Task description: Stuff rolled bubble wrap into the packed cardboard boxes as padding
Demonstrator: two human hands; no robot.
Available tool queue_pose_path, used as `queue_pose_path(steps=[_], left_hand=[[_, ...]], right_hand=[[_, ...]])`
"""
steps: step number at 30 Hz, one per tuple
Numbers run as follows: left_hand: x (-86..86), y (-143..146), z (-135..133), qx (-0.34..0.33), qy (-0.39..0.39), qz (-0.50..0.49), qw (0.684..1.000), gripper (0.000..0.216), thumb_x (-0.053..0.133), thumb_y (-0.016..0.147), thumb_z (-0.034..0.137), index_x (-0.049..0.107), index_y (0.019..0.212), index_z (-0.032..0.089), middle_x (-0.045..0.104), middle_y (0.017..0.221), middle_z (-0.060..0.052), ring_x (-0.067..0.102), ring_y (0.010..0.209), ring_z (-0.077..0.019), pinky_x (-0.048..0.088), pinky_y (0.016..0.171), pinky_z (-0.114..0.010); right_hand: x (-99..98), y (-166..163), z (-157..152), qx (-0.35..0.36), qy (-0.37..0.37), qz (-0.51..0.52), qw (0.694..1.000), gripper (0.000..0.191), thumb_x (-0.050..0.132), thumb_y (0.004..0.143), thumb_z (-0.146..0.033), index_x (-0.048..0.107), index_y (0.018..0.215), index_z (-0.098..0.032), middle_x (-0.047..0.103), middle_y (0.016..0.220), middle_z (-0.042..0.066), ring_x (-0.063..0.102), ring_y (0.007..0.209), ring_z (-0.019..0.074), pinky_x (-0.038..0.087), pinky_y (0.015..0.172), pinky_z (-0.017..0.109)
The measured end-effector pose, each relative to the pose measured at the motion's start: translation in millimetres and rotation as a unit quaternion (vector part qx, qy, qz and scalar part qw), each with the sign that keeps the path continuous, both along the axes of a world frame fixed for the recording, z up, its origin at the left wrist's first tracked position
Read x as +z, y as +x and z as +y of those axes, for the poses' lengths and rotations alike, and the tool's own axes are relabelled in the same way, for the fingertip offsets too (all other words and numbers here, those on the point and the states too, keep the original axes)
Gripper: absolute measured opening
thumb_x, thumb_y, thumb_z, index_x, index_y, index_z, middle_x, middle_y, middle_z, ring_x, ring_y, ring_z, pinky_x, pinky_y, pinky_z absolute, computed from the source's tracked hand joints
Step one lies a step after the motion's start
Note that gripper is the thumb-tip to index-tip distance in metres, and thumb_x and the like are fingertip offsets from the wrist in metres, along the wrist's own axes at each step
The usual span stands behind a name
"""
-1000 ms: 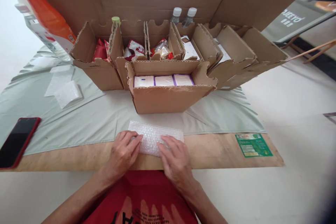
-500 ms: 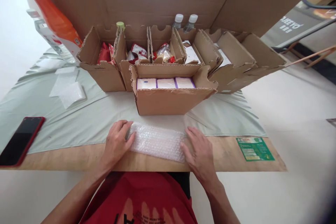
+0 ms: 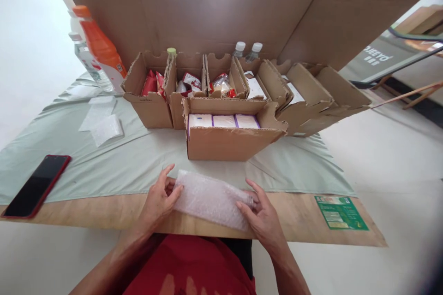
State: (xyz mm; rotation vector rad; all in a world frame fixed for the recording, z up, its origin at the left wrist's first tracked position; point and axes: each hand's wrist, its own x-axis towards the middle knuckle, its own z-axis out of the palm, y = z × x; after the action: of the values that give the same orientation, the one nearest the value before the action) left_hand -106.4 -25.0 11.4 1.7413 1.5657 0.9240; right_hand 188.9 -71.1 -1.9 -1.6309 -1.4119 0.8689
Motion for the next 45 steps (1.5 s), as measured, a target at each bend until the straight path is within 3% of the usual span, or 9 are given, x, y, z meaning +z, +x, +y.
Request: queue_pose_path(steps=[3, 6, 10, 13, 19, 23, 28, 37, 45], left_hand=[[-5.9, -4, -7, -0.027, -0.01, -0.049, 0.998, 0.051, 0.056, 0.093, 0.028, 0.049, 0.143, 0.022, 0.077, 0.098, -0.005, 0.073, 0.075, -0.016, 0.06, 0.067, -0.029], [-12.1, -5, -11, -0.075, 0.03, -0.037, 0.996, 0.028, 0.053, 0.091, 0.02, 0.069, 0.114, 0.023, 0.077, 0.099, -0.006, 0.073, 0.082, -0.0177, 0.06, 0.072, -0.03], [3.7, -4, -11, -0.126, 0.086, -0.03, 0.988, 0.026, 0.048, 0.09, 0.009, 0.07, 0.089, 0.022, 0.073, 0.086, -0.004, 0.073, 0.079, -0.0163, 0.059, 0.068, -0.025], [45.0, -3, -6, -0.135, 0.18, -0.007, 0.974, 0.026, 0.051, 0.092, 0.006, 0.07, 0.097, 0.023, 0.072, 0.09, -0.003, 0.073, 0.082, -0.0143, 0.058, 0.069, -0.022], [151.3, 12, 56, -0.072, 0.412, 0.093, 0.904, 0.021, 0.061, 0.093, 0.012, 0.07, 0.109, 0.023, 0.071, 0.106, -0.002, 0.071, 0.096, -0.0148, 0.057, 0.085, -0.025], [179.0, 27, 128, -0.127, 0.338, 0.151, 0.92, 0.022, 0.054, 0.092, 0.021, 0.076, 0.097, 0.017, 0.073, 0.095, -0.003, 0.068, 0.079, -0.015, 0.054, 0.074, -0.029], [174.2, 36, 185, -0.215, 0.197, 0.291, 0.911, 0.021, 0.057, 0.082, 0.018, 0.076, 0.076, 0.017, 0.072, 0.073, -0.003, 0.062, 0.065, -0.0165, 0.045, 0.066, -0.029], [177.5, 65, 187, -0.233, 0.141, 0.517, 0.812, 0.021, 0.056, 0.087, 0.013, 0.074, 0.076, 0.014, 0.073, 0.089, -0.011, 0.07, 0.08, -0.026, 0.048, 0.071, -0.036], [170.6, 54, 194, -0.305, 0.129, 0.475, 0.815, 0.011, 0.068, 0.075, 0.012, 0.069, 0.07, 0.021, 0.067, 0.069, -0.004, 0.065, 0.07, -0.024, 0.046, 0.069, -0.035]], right_hand=[[-8.1, 8, -16, 0.029, 0.012, 0.069, 0.997, 0.063, 0.063, 0.096, -0.038, 0.04, 0.153, -0.023, 0.074, 0.116, 0.013, 0.077, 0.1, 0.0215, 0.064, 0.081, 0.033], [-15.3, 11, -31, 0.052, 0.011, 0.03, 0.998, 0.062, 0.061, 0.099, -0.034, 0.039, 0.156, -0.026, 0.073, 0.124, 0.013, 0.075, 0.108, 0.0208, 0.063, 0.09, 0.033], [-3.3, 11, -34, 0.064, 0.028, -0.082, 0.994, 0.051, 0.058, 0.1, -0.032, 0.051, 0.15, -0.025, 0.077, 0.118, 0.009, 0.077, 0.098, 0.0194, 0.064, 0.087, 0.031], [38.4, 12, -19, 0.018, 0.128, -0.16, 0.979, 0.043, 0.062, 0.098, -0.035, 0.062, 0.14, -0.028, 0.078, 0.117, 0.007, 0.077, 0.097, 0.0212, 0.064, 0.087, 0.031], [175.8, 13, 67, -0.157, 0.364, -0.184, 0.9, 0.048, 0.081, 0.085, -0.033, 0.069, 0.131, -0.025, 0.077, 0.109, 0.007, 0.072, 0.084, 0.0173, 0.061, 0.079, 0.031], [226.3, 25, 144, -0.007, 0.269, -0.207, 0.941, 0.032, 0.074, 0.086, -0.025, 0.075, 0.116, -0.014, 0.074, 0.092, 0.004, 0.061, 0.069, 0.0099, 0.048, 0.063, 0.024], [222.0, 35, 207, 0.166, -0.001, -0.351, 0.922, 0.018, 0.062, 0.084, -0.02, 0.078, 0.084, -0.014, 0.061, 0.063, -0.004, 0.051, 0.059, 0.0093, 0.036, 0.056, 0.024], [194.6, 20, 222, 0.12, 0.042, -0.629, 0.767, 0.023, 0.055, 0.092, -0.027, 0.076, 0.1, -0.021, 0.076, 0.085, 0.008, 0.068, 0.079, 0.0235, 0.037, 0.064, 0.03], [199.6, 20, 205, 0.138, 0.037, -0.654, 0.743, 0.018, 0.062, 0.091, -0.028, 0.074, 0.098, -0.017, 0.077, 0.093, 0.012, 0.07, 0.084, 0.0263, 0.039, 0.065, 0.031]])
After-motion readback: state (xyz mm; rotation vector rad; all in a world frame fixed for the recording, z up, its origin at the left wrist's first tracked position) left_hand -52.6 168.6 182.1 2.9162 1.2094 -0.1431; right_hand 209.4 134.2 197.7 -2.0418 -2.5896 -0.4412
